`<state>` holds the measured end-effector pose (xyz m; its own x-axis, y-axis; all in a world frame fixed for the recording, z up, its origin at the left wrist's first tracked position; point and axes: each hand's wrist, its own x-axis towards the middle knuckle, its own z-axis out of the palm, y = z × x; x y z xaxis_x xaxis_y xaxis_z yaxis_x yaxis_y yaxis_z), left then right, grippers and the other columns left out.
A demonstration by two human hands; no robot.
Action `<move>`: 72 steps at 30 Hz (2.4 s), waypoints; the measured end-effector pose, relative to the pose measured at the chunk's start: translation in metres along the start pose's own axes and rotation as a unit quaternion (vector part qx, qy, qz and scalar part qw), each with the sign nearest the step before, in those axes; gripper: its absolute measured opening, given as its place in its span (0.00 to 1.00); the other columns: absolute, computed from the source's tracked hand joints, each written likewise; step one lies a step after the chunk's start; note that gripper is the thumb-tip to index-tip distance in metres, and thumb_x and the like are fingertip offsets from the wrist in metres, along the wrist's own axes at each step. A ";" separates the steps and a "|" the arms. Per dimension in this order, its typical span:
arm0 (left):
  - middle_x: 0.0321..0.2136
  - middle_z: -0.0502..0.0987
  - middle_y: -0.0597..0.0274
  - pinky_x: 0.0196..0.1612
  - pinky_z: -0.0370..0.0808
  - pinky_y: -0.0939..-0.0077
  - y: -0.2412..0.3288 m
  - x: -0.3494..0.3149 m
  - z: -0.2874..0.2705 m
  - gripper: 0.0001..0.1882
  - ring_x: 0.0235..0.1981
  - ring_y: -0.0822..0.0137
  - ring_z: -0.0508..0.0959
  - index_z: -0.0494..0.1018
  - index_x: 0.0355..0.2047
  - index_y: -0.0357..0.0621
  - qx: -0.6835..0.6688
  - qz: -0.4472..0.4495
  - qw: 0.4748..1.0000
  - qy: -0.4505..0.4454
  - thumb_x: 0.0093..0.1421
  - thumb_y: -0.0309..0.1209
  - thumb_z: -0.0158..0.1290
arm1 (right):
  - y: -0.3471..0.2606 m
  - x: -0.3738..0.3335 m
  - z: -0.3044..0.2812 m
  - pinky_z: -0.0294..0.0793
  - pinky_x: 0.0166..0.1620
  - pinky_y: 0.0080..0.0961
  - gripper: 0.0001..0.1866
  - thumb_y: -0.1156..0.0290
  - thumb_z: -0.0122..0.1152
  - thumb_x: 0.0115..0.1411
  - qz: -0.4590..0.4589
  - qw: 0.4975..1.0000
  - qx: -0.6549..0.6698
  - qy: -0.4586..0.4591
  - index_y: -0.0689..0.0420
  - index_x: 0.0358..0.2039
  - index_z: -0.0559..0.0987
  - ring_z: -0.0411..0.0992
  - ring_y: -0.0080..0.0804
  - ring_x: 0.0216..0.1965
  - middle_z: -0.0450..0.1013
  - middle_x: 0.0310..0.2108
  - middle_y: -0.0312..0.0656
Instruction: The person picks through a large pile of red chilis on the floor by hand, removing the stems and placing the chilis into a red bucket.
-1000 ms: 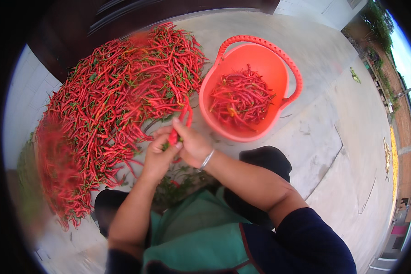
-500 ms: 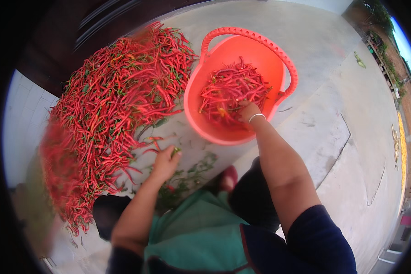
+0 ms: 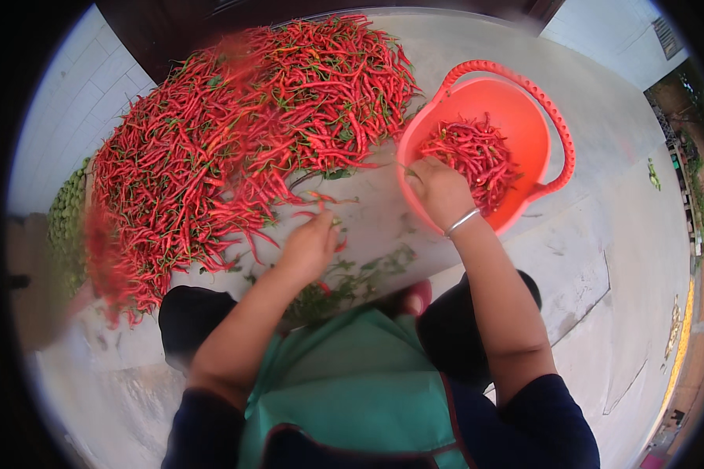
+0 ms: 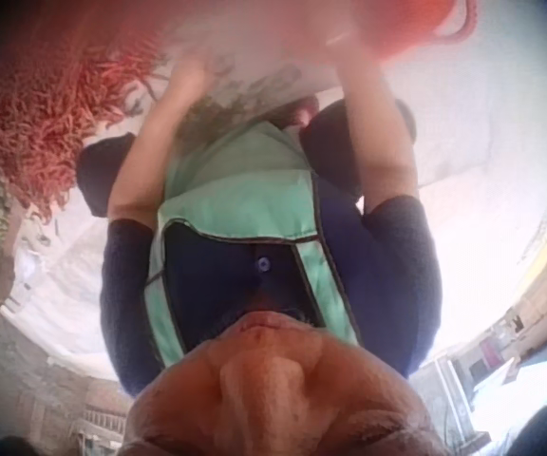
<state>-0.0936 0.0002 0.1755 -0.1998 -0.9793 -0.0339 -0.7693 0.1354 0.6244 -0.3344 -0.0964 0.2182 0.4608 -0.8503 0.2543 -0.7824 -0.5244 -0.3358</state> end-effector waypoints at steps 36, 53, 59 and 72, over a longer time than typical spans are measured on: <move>0.35 0.73 0.53 0.39 0.72 0.64 -0.106 -0.031 0.016 0.13 0.36 0.54 0.74 0.71 0.37 0.44 0.119 -0.146 0.981 0.053 0.50 0.30 0.53 | -0.054 0.030 0.180 0.71 0.44 0.34 0.20 0.57 0.59 0.50 0.098 0.954 -0.026 -0.283 0.58 0.38 0.74 0.71 0.42 0.42 0.73 0.38 0.46; 0.33 0.74 0.51 0.38 0.71 0.61 -0.103 -0.011 0.000 0.12 0.35 0.51 0.73 0.68 0.41 0.42 -0.014 0.004 0.987 0.159 0.57 0.30 0.48 | -0.071 0.041 0.163 0.69 0.26 0.21 0.12 0.64 0.50 0.57 0.180 0.790 0.382 -0.445 0.59 0.34 0.74 0.69 0.25 0.20 0.70 0.20 0.38; 0.25 0.73 0.50 0.34 0.69 0.59 -0.052 -0.011 -0.021 0.10 0.30 0.47 0.72 0.69 0.34 0.41 -0.011 0.013 0.999 0.047 0.57 0.34 0.49 | -0.065 0.019 0.105 0.68 0.23 0.18 0.12 0.62 0.48 0.60 0.136 0.778 0.437 -0.430 0.58 0.34 0.73 0.66 0.20 0.18 0.68 0.19 0.35; 0.29 0.74 0.67 0.33 0.70 0.78 0.007 -0.010 0.000 0.10 0.27 0.74 0.72 0.72 0.33 0.42 -0.469 -0.093 0.872 -0.105 0.61 0.36 0.48 | -0.092 0.005 0.076 0.70 0.41 0.27 0.12 0.62 0.43 0.64 0.253 0.566 0.780 -0.085 0.57 0.39 0.69 0.72 0.34 0.42 0.74 0.35 0.46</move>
<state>-0.0971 0.0113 0.1800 -0.3070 -0.9085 -0.2835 0.0156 -0.3027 0.9530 -0.2281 -0.0554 0.1812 0.4800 -0.8321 -0.2778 0.4286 0.4987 -0.7534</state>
